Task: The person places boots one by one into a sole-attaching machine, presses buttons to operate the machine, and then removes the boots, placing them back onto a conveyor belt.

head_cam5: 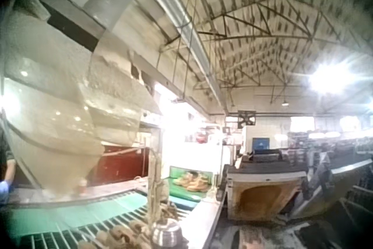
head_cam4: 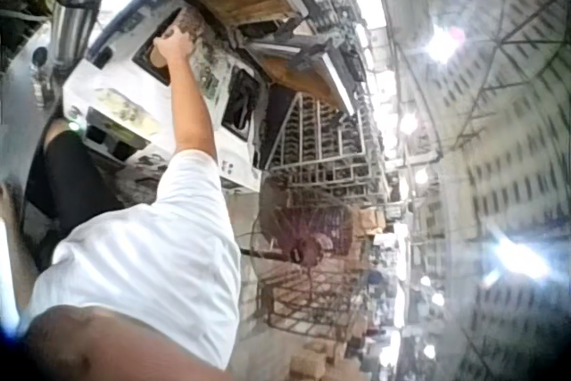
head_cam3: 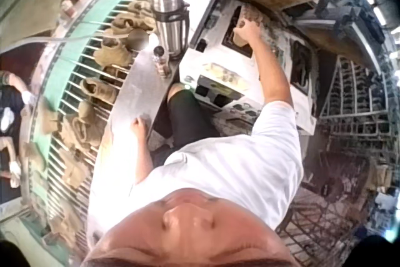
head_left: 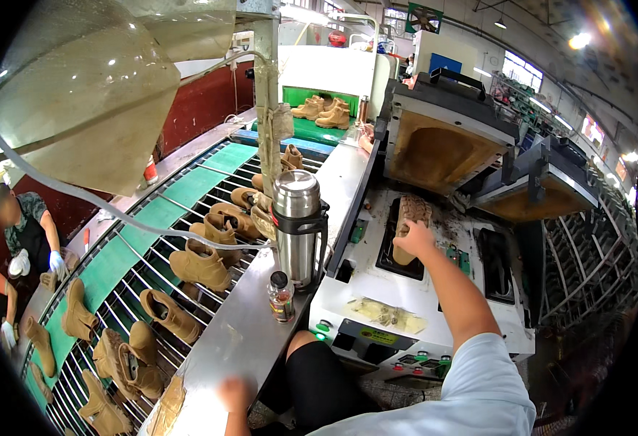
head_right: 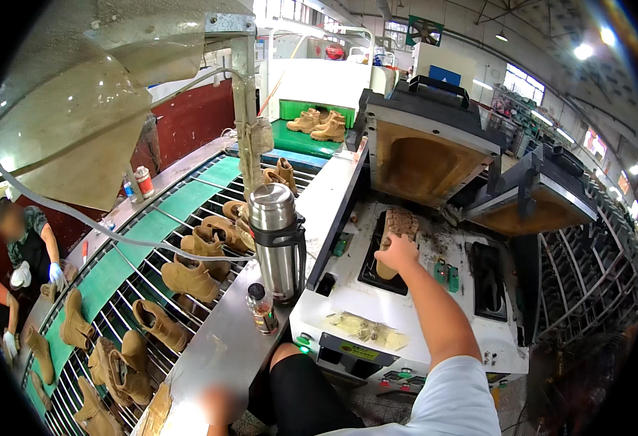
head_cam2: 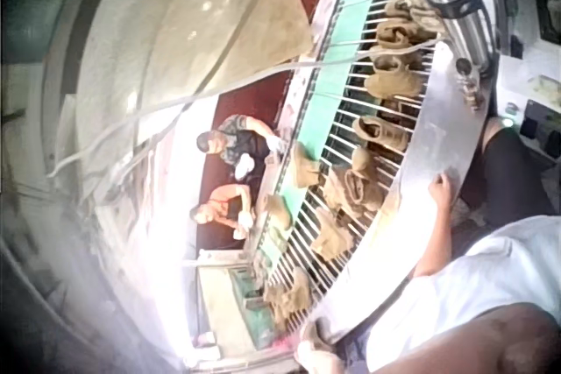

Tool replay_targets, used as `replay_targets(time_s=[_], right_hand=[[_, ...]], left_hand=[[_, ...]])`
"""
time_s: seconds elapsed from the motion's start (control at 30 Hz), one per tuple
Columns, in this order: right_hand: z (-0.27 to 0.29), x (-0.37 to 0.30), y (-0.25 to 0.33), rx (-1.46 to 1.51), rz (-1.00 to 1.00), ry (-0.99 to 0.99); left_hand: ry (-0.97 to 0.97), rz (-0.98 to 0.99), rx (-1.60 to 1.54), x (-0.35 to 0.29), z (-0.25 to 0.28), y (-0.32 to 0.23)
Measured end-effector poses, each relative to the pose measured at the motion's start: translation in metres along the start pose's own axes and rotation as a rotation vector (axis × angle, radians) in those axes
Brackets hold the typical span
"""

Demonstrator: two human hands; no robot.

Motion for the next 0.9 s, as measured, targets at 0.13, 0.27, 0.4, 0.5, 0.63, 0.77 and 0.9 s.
replay_targets(time_s=[0.13,0.27,0.4,0.5,0.63,0.77,0.9], right_hand=[[-0.023,-0.025,0.009,-0.066,-0.045,-0.119],[-0.013,-0.023,0.007,-0.046,-0.021,-0.065],[-0.009,-0.037,0.015,0.003,0.013,-0.087],[-0.036,-0.002,-0.055,0.623,0.247,-0.349],[-0.055,-0.067,-0.110,0.910,0.121,-0.651],[-0.086,-0.155,-0.156,0.988,0.261,-0.786],[-0.105,-0.252,-0.167,0.917,0.168,-0.794]], left_hand=[[0.043,-0.025,0.016,0.005,0.034,-0.005],[0.074,-0.082,0.054,0.013,0.046,-0.010],[0.024,-0.029,0.065,0.013,0.050,-0.001],[-0.004,0.129,-0.265,0.025,0.059,-0.034],[0.094,0.326,-1.256,0.046,0.206,-0.158],[0.070,0.309,-1.604,0.062,0.194,-0.233],[0.287,0.307,-1.815,0.110,0.160,-0.278]])
Point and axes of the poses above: each hand's wrist, its own x-axis towards the middle knuckle, its own z-axis out of the back of the hand, y = z × x, the point moved 1 cm from there along x, towards the middle knuckle, and after that the axes turned 2 degrees about -x, right-handed, at the moved point
